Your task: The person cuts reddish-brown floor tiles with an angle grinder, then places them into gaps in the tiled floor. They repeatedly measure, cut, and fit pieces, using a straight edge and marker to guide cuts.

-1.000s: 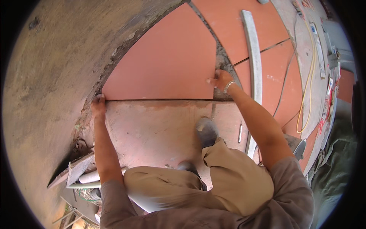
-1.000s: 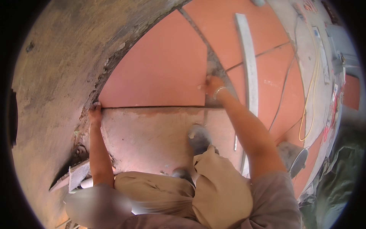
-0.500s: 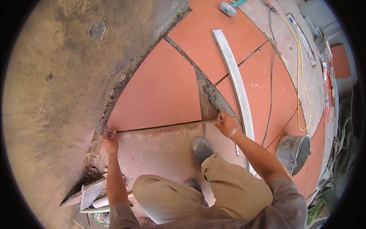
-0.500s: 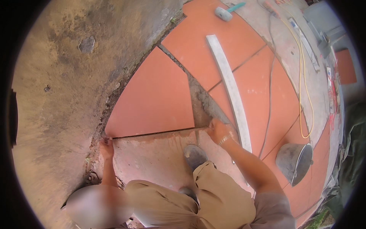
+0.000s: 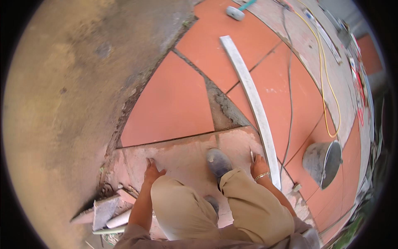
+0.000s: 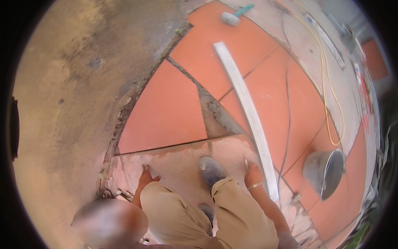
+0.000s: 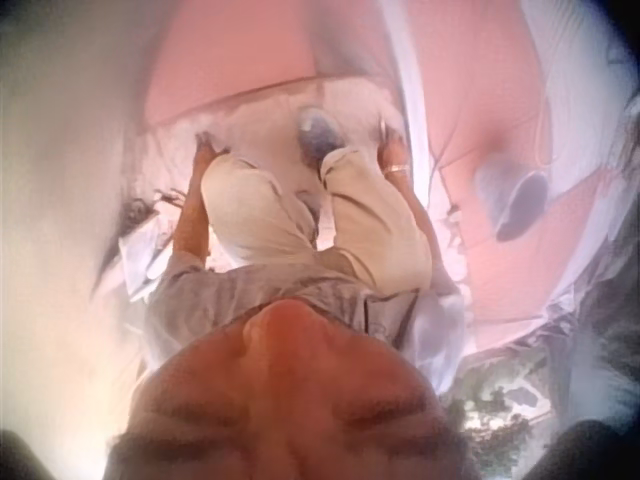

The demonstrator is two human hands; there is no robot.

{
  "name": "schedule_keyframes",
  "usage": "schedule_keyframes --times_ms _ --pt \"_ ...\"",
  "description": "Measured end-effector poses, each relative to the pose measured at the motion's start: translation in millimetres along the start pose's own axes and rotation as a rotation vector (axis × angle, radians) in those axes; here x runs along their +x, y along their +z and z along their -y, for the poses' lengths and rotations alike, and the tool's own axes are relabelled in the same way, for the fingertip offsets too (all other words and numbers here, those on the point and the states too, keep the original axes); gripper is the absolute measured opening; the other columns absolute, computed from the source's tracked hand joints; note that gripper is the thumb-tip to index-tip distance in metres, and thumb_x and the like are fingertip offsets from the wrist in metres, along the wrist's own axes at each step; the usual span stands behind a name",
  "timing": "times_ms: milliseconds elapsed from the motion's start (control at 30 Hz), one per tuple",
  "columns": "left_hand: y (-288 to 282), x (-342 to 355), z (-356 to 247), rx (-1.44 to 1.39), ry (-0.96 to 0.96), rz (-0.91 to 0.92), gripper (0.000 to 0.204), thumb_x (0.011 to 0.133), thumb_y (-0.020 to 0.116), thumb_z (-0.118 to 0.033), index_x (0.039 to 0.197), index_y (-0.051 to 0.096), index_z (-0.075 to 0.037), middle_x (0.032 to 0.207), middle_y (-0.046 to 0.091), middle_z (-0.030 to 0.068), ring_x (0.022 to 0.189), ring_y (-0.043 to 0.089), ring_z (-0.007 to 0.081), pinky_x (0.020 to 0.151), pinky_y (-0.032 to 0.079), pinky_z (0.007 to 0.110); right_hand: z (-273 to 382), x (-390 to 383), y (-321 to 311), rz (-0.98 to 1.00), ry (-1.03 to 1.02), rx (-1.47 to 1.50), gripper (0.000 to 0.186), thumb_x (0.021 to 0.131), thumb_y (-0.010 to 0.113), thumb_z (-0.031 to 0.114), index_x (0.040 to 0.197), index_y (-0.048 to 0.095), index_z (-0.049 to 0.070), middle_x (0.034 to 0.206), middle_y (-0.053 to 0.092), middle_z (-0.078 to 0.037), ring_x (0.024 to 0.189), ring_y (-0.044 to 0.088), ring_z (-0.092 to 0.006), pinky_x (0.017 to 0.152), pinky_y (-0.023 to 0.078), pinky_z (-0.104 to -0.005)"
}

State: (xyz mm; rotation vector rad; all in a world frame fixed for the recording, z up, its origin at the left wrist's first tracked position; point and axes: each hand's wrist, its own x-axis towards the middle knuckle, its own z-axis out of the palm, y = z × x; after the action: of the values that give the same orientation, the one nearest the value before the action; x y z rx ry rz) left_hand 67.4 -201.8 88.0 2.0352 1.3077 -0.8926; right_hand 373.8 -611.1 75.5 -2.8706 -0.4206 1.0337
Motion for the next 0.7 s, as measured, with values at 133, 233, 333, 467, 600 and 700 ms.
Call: schedule_keyframes --times_ms 133,233,333,467,600,700 --pt "-6.4 -0.4 4.4 0.019 0.075 0.03 0.116 0.082 0.08 -0.044 0.161 0.012 0.007 0.168 0.006 0.0342 0.151 0.031 0.0455 0.118 0.04 0.045 -5.7 4.6 15.7 -0.005 0.015 -0.082 0.038 0.088 0.064 0.01 0.124 0.052 0.004 0.11 0.062 -0.025 0.1 0.065 -0.0445 0.086 0.054 -0.0543" --pt "-9.2 -6.1 0.0 0.01 0.021 0.076 0.119 0.083 0.08 -0.047 0.162 0.007 0.005 0.169 0.002 0.0325 0.155 0.022 0.0453 0.12 0.037 0.049 -15.1 1.3 11.7 -0.082 -0.12 -0.042 0.042 0.085 0.063 0.007 0.126 0.056 0.003 0.107 0.064 -0.025 0.098 0.065 -0.0457 0.085 0.054 -0.0548" --pt "-14.9 -8.7 -11.3 0.01 -0.048 0.157 0.123 0.084 0.079 -0.05 0.163 0.001 0.003 0.17 -0.004 0.0289 0.157 0.015 0.044 0.121 0.032 0.059 -26.5 4.8 -22.3 -0.164 -0.352 0.006 0.041 0.08 0.061 0.004 0.121 0.063 0.001 0.101 0.064 -0.028 0.096 0.063 -0.0479 0.084 0.053 -0.0548" --pt "-21.7 -22.3 -13.5 -0.06 -0.065 0.171 0.118 0.086 0.077 -0.045 0.164 0.001 0.0 0.172 -0.007 0.0252 0.159 0.01 0.0411 0.122 0.028 0.061 -28.8 8.8 -124.2 0.013 -0.481 0.104 0.031 0.076 0.062 0.001 0.107 0.062 -0.003 0.092 0.062 -0.022 0.086 0.063 -0.0406 0.074 0.05 -0.0496" --pt "-16.0 -33.8 -6.4 -0.22 -0.059 0.088 0.099 0.091 0.066 -0.023 0.165 0.005 -0.002 0.174 -0.006 0.0188 0.16 0.011 0.0345 0.125 0.023 0.053 20.6 15.7 -241.9 -0.035 -0.684 -0.06 0.021 0.083 0.056 -0.006 0.102 0.059 0.001 0.083 0.056 -0.004 0.073 0.055 -0.0129 0.067 0.049 -0.0272" --pt "-5.6 -34.5 -1.7 -0.269 -0.065 0.013 0.089 0.092 0.06 -0.015 0.165 0.011 -0.001 0.174 -0.004 0.0184 0.16 0.012 0.0341 0.125 0.024 0.05 98.1 23.9 -294.7 0.126 -0.735 0.036 0.023 0.085 0.052 -0.005 0.107 0.058 0.001 0.088 0.053 -0.002 0.078 0.049 -0.0094 0.068 0.045 -0.023"
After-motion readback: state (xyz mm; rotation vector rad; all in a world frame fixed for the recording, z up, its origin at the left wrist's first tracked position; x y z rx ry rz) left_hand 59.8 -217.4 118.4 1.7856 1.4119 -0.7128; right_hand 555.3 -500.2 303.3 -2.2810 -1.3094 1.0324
